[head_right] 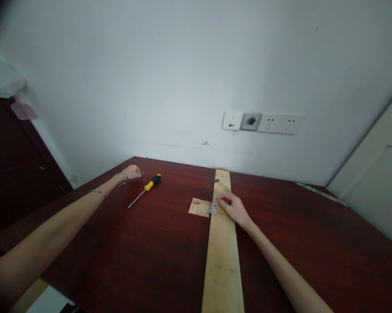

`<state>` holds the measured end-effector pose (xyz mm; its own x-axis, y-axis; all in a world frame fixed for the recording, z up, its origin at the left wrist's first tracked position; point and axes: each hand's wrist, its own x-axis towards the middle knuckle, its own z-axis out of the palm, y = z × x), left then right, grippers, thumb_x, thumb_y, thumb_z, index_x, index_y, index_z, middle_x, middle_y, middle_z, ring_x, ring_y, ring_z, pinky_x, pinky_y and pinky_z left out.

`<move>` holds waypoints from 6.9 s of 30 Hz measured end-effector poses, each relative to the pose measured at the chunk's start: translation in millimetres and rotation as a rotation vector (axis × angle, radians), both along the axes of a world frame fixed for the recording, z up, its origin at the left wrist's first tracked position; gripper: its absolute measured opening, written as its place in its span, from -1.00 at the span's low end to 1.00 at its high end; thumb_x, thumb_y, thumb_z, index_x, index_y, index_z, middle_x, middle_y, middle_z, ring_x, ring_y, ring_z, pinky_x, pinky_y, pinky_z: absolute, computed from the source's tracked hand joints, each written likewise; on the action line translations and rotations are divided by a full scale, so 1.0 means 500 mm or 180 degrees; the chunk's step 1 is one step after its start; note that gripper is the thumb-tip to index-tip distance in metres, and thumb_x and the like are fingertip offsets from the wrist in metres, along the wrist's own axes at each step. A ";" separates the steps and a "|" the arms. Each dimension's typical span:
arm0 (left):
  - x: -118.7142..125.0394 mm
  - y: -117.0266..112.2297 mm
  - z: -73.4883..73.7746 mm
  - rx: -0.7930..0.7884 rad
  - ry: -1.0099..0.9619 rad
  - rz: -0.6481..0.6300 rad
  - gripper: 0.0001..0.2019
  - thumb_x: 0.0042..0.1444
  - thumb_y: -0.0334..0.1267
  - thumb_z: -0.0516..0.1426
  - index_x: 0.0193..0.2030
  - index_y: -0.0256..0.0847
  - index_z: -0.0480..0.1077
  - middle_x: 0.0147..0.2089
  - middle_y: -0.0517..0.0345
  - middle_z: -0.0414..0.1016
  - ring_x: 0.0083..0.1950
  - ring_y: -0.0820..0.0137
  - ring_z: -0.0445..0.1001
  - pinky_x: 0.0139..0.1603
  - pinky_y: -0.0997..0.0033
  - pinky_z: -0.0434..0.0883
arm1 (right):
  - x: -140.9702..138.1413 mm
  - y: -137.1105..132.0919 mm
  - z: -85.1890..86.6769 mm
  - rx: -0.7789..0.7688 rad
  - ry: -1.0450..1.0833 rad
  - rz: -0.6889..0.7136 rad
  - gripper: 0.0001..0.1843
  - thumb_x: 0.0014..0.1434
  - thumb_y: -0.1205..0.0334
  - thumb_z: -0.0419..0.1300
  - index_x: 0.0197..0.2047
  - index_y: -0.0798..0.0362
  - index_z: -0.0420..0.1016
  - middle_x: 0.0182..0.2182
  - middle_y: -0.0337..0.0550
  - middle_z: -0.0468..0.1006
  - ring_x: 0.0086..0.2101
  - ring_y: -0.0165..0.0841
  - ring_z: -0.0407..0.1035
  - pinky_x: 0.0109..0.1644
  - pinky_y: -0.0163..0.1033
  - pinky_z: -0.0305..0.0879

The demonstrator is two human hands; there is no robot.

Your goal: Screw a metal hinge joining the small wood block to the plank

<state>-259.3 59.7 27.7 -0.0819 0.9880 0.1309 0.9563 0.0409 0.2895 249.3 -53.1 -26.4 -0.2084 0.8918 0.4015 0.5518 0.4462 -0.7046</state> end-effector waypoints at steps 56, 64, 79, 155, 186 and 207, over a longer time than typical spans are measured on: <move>0.545 -0.124 -0.069 0.0660 -0.3359 -0.1670 -0.83 0.08 -0.24 0.16 -0.32 -0.30 0.53 -0.32 0.02 0.58 -0.31 0.40 0.51 -0.42 0.52 0.45 | -0.014 -0.037 0.035 -0.0531 0.0116 0.0344 -0.76 -0.02 0.09 0.26 -0.41 0.11 0.60 -0.44 -0.16 0.61 -0.45 -0.35 0.41 -0.35 -0.27 0.34; 0.544 -0.121 -0.073 0.0619 -0.3395 -0.1665 -0.83 0.08 -0.24 0.16 -0.32 -0.30 0.53 -0.32 0.02 0.57 -0.31 0.40 0.52 -0.41 0.52 0.44 | -0.020 -0.041 0.040 -0.0627 0.0148 0.0401 -0.77 -0.02 0.11 0.27 -0.40 0.11 0.60 -0.46 -0.18 0.60 -0.48 -0.39 0.40 -0.35 -0.30 0.32; 0.543 -0.122 -0.073 0.0556 -0.3411 -0.1614 -0.84 0.10 -0.27 0.15 -0.32 -0.30 0.53 -0.31 0.02 0.58 -0.32 0.41 0.52 -0.41 0.52 0.44 | -0.014 -0.041 0.037 -0.0599 -0.0022 0.0518 -0.79 -0.03 0.12 0.28 -0.38 0.09 0.60 -0.44 -0.20 0.59 -0.47 -0.40 0.38 -0.35 -0.30 0.32; 0.352 -0.046 0.046 0.0986 -0.2336 -0.0971 -0.80 -0.02 -0.20 0.16 -0.37 -0.32 0.47 -0.42 0.14 0.52 -0.40 0.43 0.47 -0.26 0.45 0.41 | -0.013 -0.022 0.036 -0.0289 0.0260 0.0096 -0.70 0.07 0.11 0.14 -0.25 0.11 0.58 -0.33 -0.11 0.62 -0.28 -0.23 0.47 -0.16 -0.18 0.33; 0.558 -0.165 -0.057 0.0279 -0.0951 -0.3194 -0.41 -0.26 0.08 0.36 -0.11 -0.25 0.50 -0.11 -0.05 0.42 -0.05 0.16 0.34 0.00 0.22 0.30 | -0.042 -0.024 0.054 -0.0204 0.0779 -0.0090 -0.67 0.00 -0.05 0.24 -0.38 0.06 0.61 -0.33 -0.07 0.63 -0.31 -0.22 0.47 -0.35 -0.24 0.37; 0.553 -0.161 -0.078 0.0171 0.0249 -0.3124 -0.31 -0.22 0.21 0.31 -0.02 -0.24 0.41 -0.06 0.00 0.37 -0.05 0.18 0.29 -0.04 0.32 0.25 | -0.023 -0.005 0.029 -0.0142 0.0597 -0.0193 -0.70 0.05 0.02 0.21 -0.32 0.07 0.61 -0.29 -0.10 0.65 -0.25 -0.20 0.50 -0.07 -0.12 0.34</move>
